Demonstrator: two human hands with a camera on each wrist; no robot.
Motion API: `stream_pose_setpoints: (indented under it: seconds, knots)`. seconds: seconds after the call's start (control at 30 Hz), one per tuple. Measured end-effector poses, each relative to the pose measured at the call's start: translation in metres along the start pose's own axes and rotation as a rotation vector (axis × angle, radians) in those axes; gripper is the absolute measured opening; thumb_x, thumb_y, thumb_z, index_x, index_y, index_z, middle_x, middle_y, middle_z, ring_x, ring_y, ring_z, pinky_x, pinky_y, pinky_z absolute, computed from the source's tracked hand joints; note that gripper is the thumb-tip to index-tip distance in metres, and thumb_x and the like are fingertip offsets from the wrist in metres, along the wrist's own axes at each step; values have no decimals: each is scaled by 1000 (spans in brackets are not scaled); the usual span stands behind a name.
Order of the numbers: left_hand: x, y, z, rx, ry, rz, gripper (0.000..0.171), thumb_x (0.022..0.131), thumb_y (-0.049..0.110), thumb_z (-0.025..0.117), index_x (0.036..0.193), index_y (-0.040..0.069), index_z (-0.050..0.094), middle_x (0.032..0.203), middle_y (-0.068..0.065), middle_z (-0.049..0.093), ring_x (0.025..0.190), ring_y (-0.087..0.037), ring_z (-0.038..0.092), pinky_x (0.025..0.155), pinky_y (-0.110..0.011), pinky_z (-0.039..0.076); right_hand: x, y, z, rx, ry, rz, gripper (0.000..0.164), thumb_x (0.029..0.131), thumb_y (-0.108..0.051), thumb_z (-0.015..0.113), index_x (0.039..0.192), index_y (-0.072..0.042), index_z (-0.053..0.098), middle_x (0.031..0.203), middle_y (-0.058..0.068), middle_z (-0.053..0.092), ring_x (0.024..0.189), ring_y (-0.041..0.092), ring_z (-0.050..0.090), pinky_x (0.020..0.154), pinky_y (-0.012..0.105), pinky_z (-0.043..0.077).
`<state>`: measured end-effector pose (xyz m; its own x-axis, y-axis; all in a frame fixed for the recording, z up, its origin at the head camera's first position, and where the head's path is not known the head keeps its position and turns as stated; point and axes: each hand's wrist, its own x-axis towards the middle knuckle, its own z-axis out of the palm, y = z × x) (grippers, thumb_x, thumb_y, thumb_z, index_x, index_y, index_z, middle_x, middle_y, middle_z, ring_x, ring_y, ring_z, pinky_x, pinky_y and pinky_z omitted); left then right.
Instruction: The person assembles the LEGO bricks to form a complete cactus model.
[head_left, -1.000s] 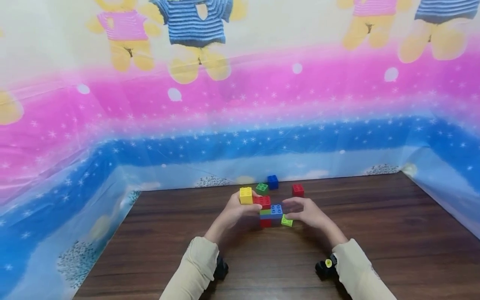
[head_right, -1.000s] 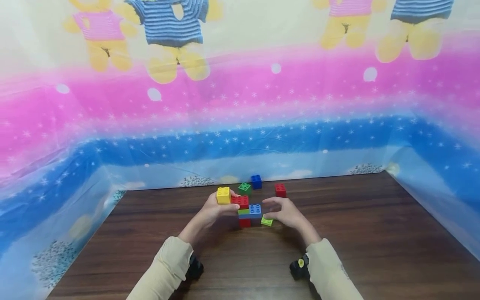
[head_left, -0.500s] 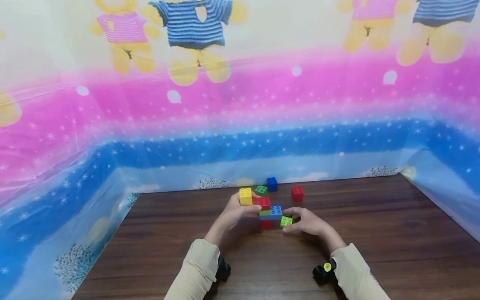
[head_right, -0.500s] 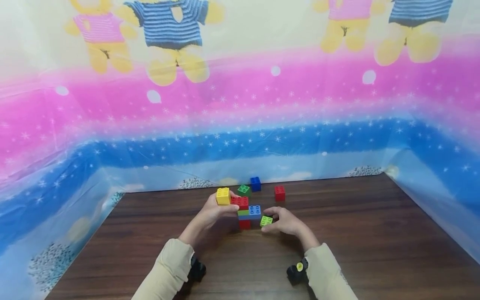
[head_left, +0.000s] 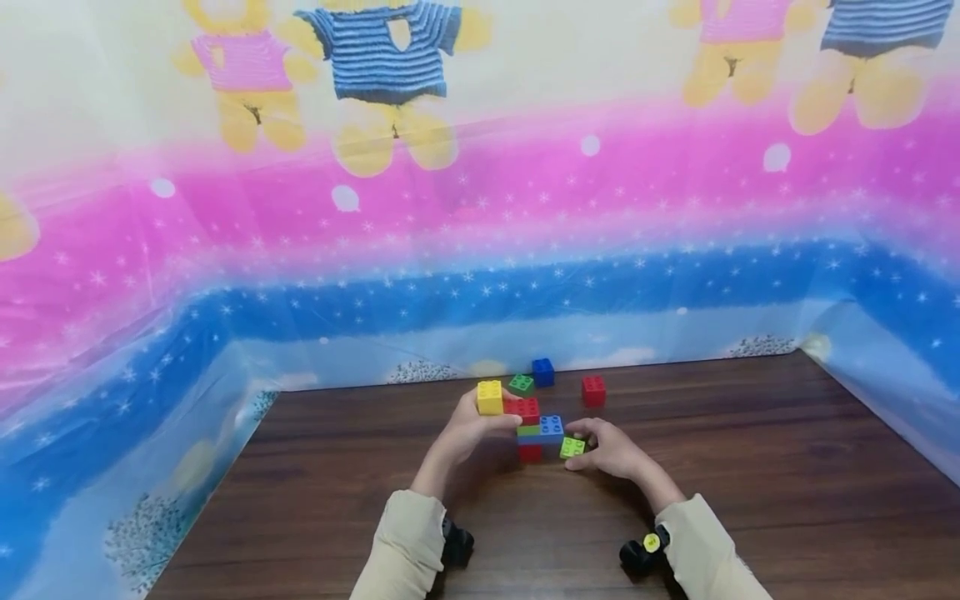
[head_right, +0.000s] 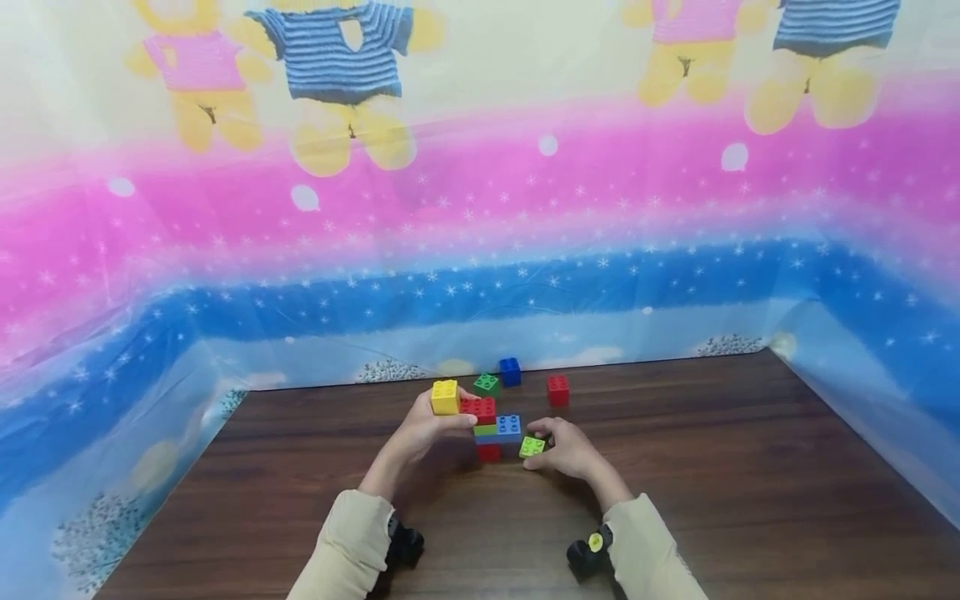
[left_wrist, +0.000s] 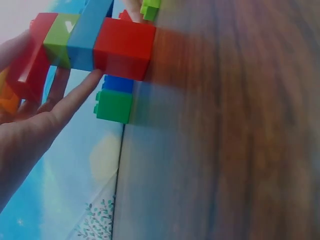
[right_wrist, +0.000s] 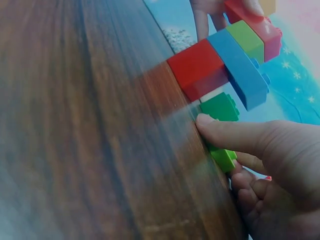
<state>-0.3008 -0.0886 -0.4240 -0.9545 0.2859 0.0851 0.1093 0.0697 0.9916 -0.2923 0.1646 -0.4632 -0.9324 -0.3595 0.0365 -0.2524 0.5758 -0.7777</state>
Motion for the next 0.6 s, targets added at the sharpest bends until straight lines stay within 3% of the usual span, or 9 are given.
stream_pose_setpoints:
  seconds: [0.27, 0.6]
  knots:
    - [-4, 4, 1, -16, -4, -1, 39, 84, 3, 72, 118, -1, 52, 113, -18, 60, 92, -16, 63, 84, -41, 60, 1, 2, 2, -11, 17, 9, 45, 81, -17, 78, 121, -2, 64, 107, 12, 63, 87, 19, 52, 71, 29, 47]
    - [0, 2, 1, -20, -18, 5, 39, 84, 3, 71, 117, -3, 52, 112, -18, 61, 91, -15, 64, 88, -51, 57, 0, 2, -6, 115, -19, 62, 47, 85, -26, 75, 125, -4, 63, 109, 14, 64, 89, 20, 53, 66, 30, 47]
